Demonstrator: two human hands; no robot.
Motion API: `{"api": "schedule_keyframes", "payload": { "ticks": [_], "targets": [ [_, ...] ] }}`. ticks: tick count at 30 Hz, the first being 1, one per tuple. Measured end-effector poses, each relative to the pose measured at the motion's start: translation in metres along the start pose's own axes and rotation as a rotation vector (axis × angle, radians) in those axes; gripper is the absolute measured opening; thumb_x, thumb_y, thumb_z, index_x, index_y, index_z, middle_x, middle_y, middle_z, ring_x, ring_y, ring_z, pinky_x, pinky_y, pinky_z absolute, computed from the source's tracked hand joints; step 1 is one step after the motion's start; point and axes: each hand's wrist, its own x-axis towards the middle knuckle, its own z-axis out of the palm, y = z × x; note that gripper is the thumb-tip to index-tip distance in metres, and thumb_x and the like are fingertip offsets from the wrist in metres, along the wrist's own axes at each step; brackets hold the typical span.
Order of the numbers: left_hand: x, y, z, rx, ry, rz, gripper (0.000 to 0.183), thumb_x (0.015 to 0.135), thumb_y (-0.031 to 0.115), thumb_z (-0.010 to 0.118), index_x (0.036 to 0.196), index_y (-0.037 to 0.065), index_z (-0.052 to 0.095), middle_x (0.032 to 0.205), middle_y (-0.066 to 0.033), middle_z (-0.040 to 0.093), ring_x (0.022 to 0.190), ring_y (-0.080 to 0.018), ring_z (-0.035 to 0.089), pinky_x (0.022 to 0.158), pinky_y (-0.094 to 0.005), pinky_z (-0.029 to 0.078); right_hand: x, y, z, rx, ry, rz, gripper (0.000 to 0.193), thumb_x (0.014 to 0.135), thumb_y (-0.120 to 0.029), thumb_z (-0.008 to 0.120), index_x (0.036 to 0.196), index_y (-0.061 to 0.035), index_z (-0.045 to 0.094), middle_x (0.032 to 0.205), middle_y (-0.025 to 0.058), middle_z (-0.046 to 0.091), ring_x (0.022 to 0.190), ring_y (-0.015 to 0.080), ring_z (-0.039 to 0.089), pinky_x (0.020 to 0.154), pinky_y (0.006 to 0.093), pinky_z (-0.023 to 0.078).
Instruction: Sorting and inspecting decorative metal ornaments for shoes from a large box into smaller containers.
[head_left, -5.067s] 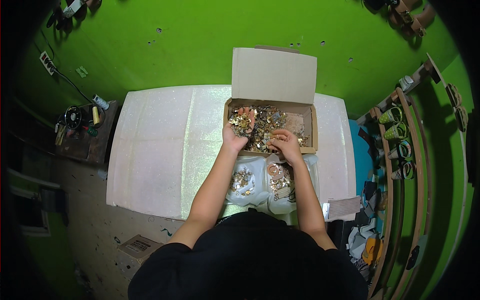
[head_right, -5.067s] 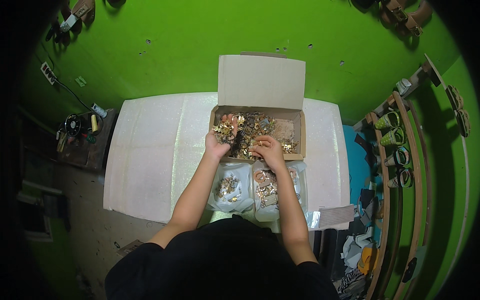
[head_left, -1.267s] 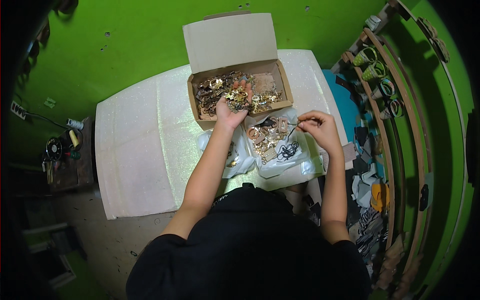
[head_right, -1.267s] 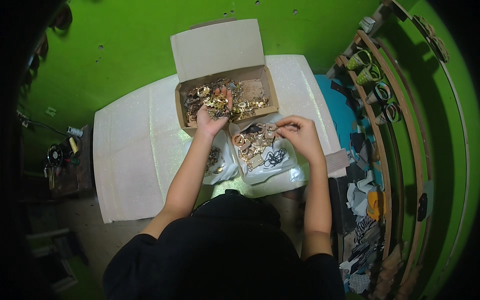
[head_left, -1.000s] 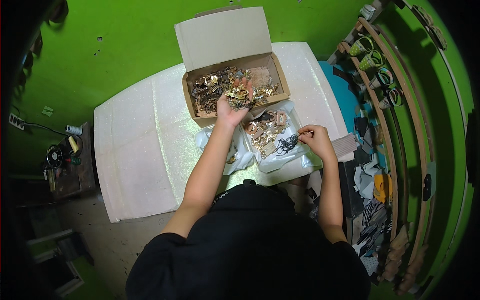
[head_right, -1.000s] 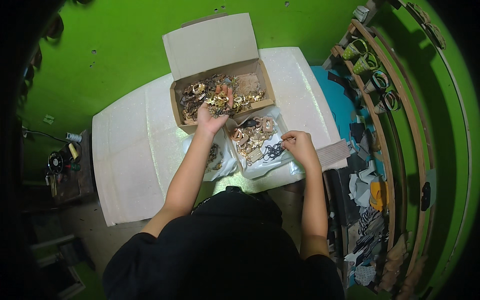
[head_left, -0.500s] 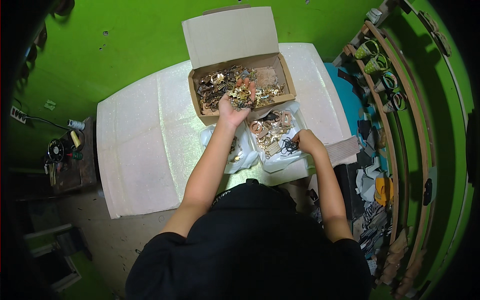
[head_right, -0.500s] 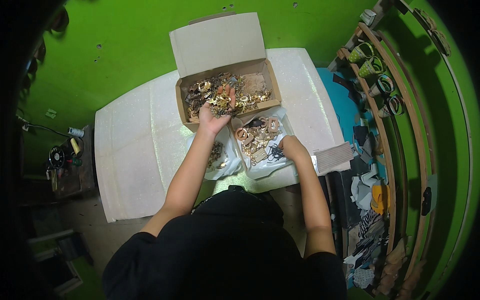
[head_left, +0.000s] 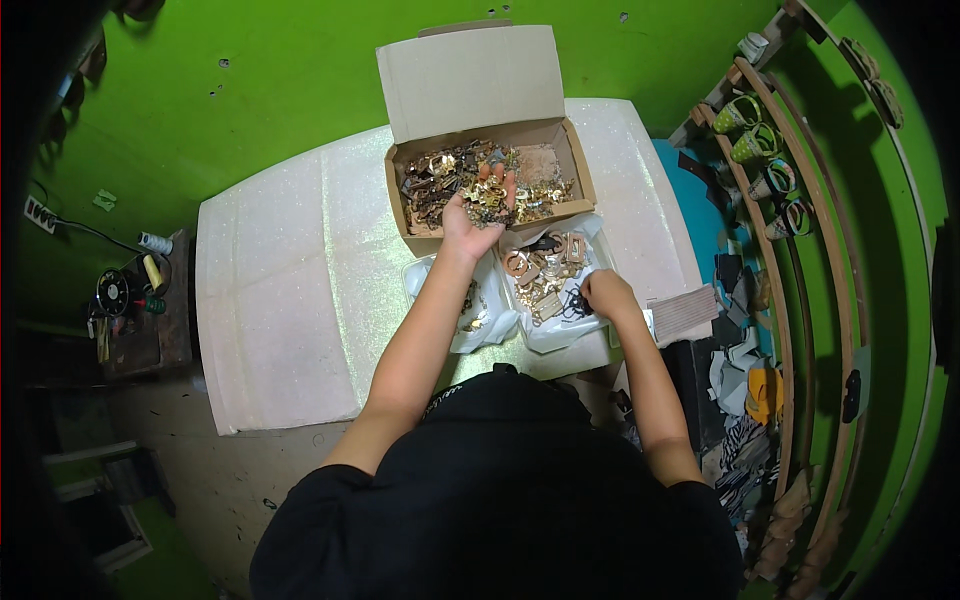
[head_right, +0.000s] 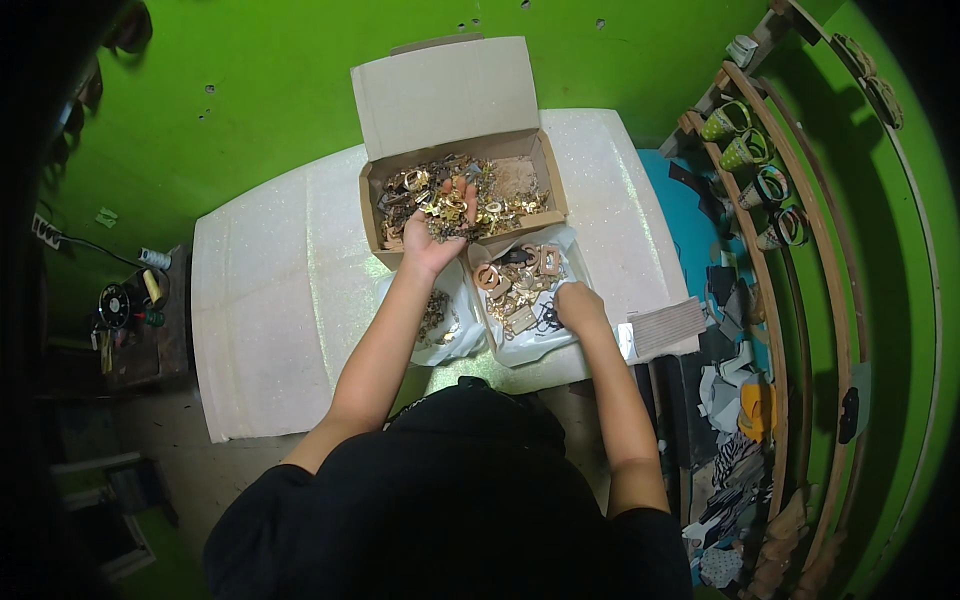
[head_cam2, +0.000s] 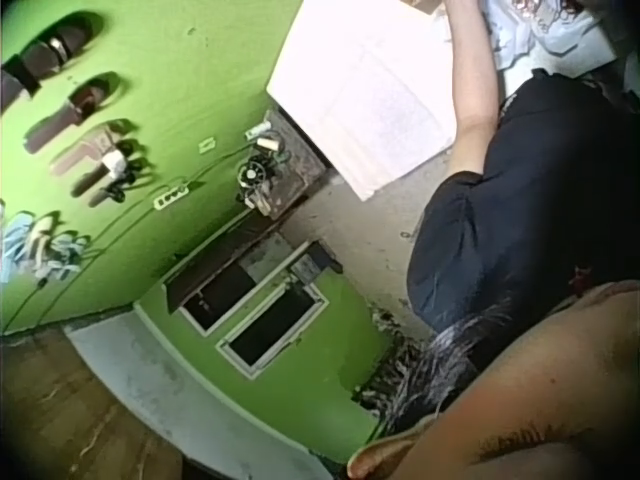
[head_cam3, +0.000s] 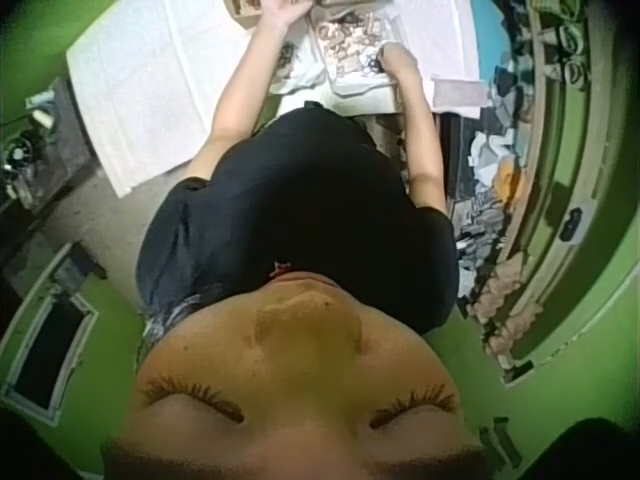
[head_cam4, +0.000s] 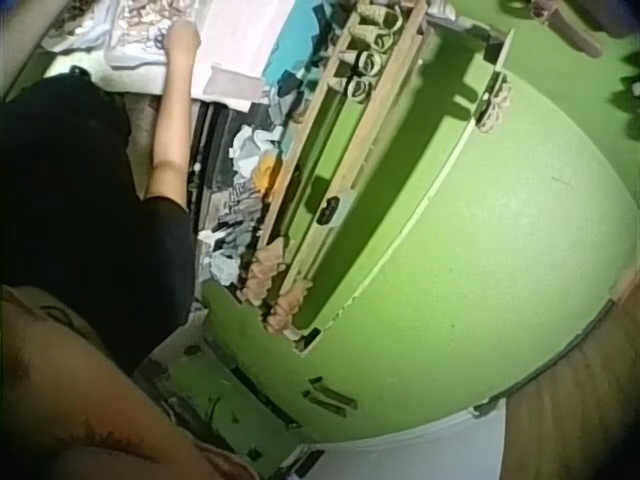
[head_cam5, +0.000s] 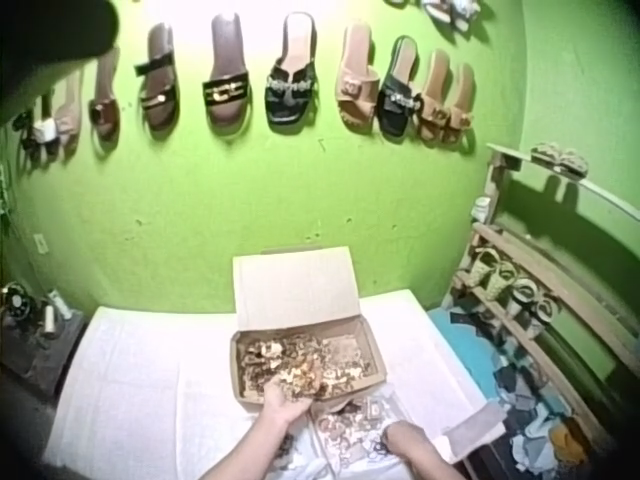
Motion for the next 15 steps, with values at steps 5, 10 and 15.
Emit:
{"api": "schedule_keyframes", "payload": {
  "ticks": [5,10,15],
  "targets": [
    [-0.003,0.001,0.005,0.013,-0.014,0.01,0.033,0.087,0.016,0.025,0.098,0.001,0.053,0.106,-0.0156,0.053,0.103,-0.0304,0.048,0.09,-0.0413,0.04,-0.002,-0.047,-0.05,0.342,0.318,-0.319,0.015,0.073,-0.004,0.054,0.084,-0.001,0.062,0.084,0.0157,0.06,0.075,0.0265,0.059,0.066,0.0321,0.047],
    [-0.005,0.003,0.014,-0.008,-0.058,0.024,0.032,0.087,0.015,0.027,0.1,-0.001,0.051,0.109,-0.0187,0.052,0.106,-0.0308,0.047,0.093,-0.0409,0.039,0.022,-0.098,-0.054,0.825,0.278,-0.444,0.027,0.074,-0.005,0.057,0.1,-0.0002,0.054,0.096,0.0133,0.058,0.077,0.0211,0.058,0.069,0.0303,0.046],
    [-0.011,0.017,0.015,0.014,-0.112,0.061,0.034,0.087,0.015,0.026,0.102,-0.001,0.052,0.111,-0.018,0.052,0.107,-0.0308,0.047,0.094,-0.0408,0.038,0.048,-0.128,-0.033,1.065,0.162,-0.459,0.045,0.07,-0.003,0.062,0.111,-0.0013,0.043,0.089,0.0124,0.057,0.073,0.0143,0.055,0.067,0.0263,0.045]
  ]
}}
